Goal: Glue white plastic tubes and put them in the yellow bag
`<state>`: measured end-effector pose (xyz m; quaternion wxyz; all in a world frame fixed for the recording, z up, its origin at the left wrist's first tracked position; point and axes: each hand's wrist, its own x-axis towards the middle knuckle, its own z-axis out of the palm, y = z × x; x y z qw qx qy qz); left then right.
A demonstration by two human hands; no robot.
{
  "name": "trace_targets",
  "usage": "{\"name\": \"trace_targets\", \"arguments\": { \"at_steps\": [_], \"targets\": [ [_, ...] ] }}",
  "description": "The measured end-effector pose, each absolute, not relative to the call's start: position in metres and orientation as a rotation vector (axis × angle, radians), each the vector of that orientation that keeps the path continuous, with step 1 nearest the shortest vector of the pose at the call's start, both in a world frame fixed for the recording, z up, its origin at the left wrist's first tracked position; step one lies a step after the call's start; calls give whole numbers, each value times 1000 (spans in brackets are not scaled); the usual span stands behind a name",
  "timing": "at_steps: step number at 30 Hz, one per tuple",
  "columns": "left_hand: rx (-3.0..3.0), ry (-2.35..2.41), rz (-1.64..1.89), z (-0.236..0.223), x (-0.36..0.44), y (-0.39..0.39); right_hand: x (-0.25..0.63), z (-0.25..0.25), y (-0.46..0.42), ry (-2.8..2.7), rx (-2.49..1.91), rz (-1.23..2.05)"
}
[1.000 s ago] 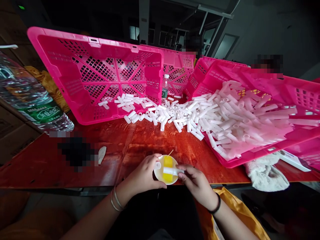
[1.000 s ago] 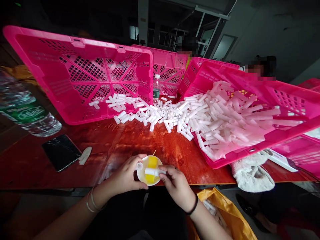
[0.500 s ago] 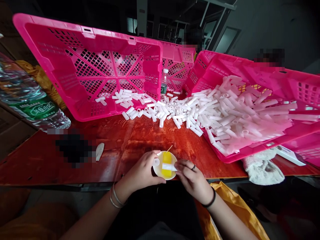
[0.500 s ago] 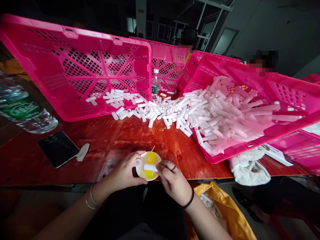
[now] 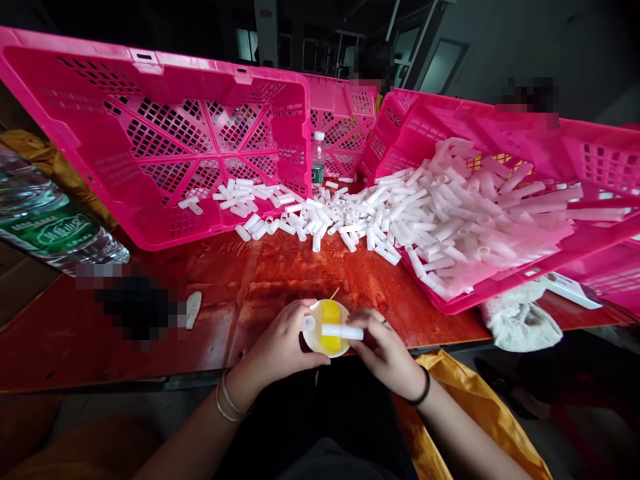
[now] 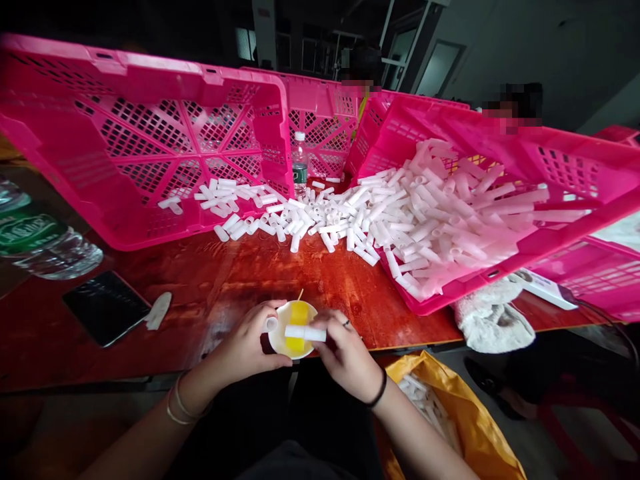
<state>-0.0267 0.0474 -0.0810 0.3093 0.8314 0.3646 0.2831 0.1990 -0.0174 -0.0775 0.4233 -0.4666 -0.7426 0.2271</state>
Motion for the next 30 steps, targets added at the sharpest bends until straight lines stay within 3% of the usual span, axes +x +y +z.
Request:
{"name": "trace_targets", "arguments": {
  "at_steps": [3,8,10,19,25,30],
  "targets": [
    [2214,966,749,-80,-25,48,196,-76,-20,-1741,-1261,735],
    [2300,945,758,-76,-25,50,202,-82,-19,-2033,-1084,126],
    [2392,956,735,-73,-28,48,205,-85,-18,-2069,-985,38],
    [2606,976,704,-46,-38,35,184,-55,-22,-1428,-1097,885],
    [2860,1013,659,-31,-35,33,191,-27,-22,-1640,-1209,859],
    [2621,977,769,-23,-34,28,202,-3,-18,-1934,-1021,625]
  ]
}}
